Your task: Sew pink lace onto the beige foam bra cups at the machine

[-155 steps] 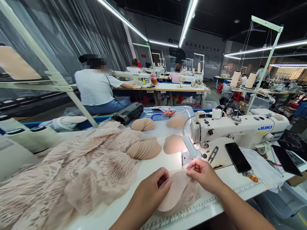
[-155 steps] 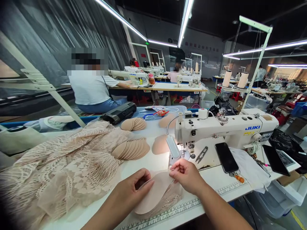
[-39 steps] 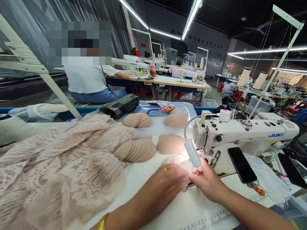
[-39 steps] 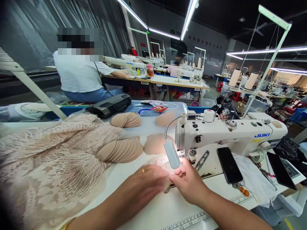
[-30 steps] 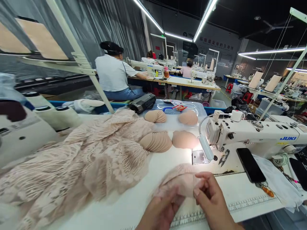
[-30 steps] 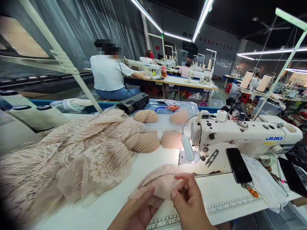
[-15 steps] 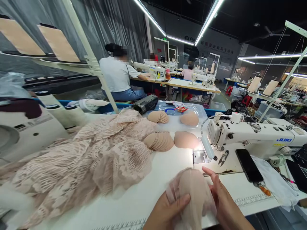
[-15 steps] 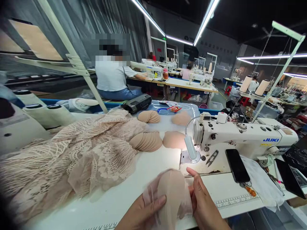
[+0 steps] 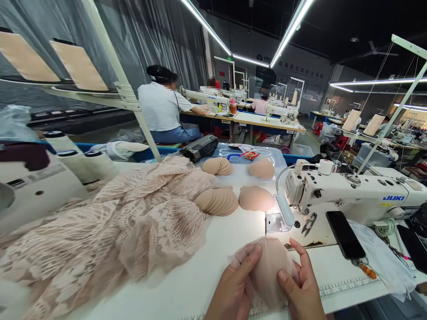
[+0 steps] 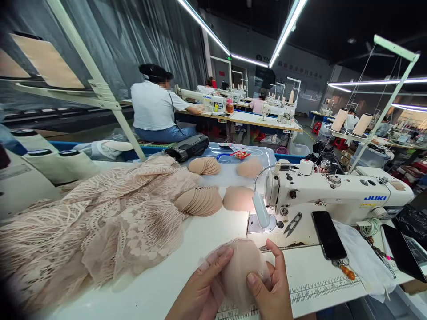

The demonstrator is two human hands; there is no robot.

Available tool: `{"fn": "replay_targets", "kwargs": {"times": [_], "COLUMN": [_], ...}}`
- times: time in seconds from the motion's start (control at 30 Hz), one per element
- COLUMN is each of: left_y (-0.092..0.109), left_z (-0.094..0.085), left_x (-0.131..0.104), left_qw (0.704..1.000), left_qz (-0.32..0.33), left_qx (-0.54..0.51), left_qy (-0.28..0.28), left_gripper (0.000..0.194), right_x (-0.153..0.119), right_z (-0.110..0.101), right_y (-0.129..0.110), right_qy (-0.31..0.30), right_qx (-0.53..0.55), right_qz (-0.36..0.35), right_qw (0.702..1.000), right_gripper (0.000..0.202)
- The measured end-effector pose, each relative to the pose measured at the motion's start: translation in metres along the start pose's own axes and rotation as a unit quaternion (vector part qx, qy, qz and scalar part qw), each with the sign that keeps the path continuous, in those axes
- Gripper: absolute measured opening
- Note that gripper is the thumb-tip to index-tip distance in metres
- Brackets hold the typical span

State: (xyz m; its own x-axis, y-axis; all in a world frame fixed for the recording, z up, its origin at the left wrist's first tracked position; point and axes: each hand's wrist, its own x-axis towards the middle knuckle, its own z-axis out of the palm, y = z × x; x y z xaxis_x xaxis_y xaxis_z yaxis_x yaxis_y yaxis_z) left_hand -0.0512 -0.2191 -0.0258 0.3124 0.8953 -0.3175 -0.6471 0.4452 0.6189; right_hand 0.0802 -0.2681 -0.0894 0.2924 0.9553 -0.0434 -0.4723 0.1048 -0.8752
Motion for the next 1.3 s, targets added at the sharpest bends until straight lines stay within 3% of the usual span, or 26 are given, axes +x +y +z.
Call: {"fn": "replay_targets", "kwargs": {"times": [0.27, 0.47, 0.67, 0.97, 1.3], "left_y": [0.000, -0.001, 0.000, 0.001, -0.002], "left_z": [0.004, 0.008, 0.009, 0.012, 0.012], "left_x": [-0.001, 0.001, 0.002, 0.005, 0.007], "left_qw": [0.999, 0.998, 0.998, 0.999, 1.000], "left_qz": [-0.042, -0.061, -0.052, -0.036, -0.025], "left_qx": [-0.028, -0.015, -0.016, -0.011, 0.011], "left_qy": [0.018, 0.024, 0.021, 0.040, 0.010], "left_gripper": [0.039, 0.045, 0.042, 0.048, 0.045], "right_x": [0.001, 0.001, 0.004, 0.005, 0.005], "right_z": [-0.001, 0.001, 0.003, 0.000, 0.005], "right_y": [0.002, -0.010, -0.012, -0.004, -0.004], "right_qy": [0.009, -0.013, -0.013, -0.017, -0.004], "right_qx": [0.013, -0.008, 0.058, 0.054, 0.043], "right_qz": [0.000, 0.013, 0.038, 0.031, 0.019], "right_qw": [1.000, 1.000, 0.998, 0.998, 0.999], "right_gripper": [0.085, 0.056, 0.063, 0.077, 0.087]}}
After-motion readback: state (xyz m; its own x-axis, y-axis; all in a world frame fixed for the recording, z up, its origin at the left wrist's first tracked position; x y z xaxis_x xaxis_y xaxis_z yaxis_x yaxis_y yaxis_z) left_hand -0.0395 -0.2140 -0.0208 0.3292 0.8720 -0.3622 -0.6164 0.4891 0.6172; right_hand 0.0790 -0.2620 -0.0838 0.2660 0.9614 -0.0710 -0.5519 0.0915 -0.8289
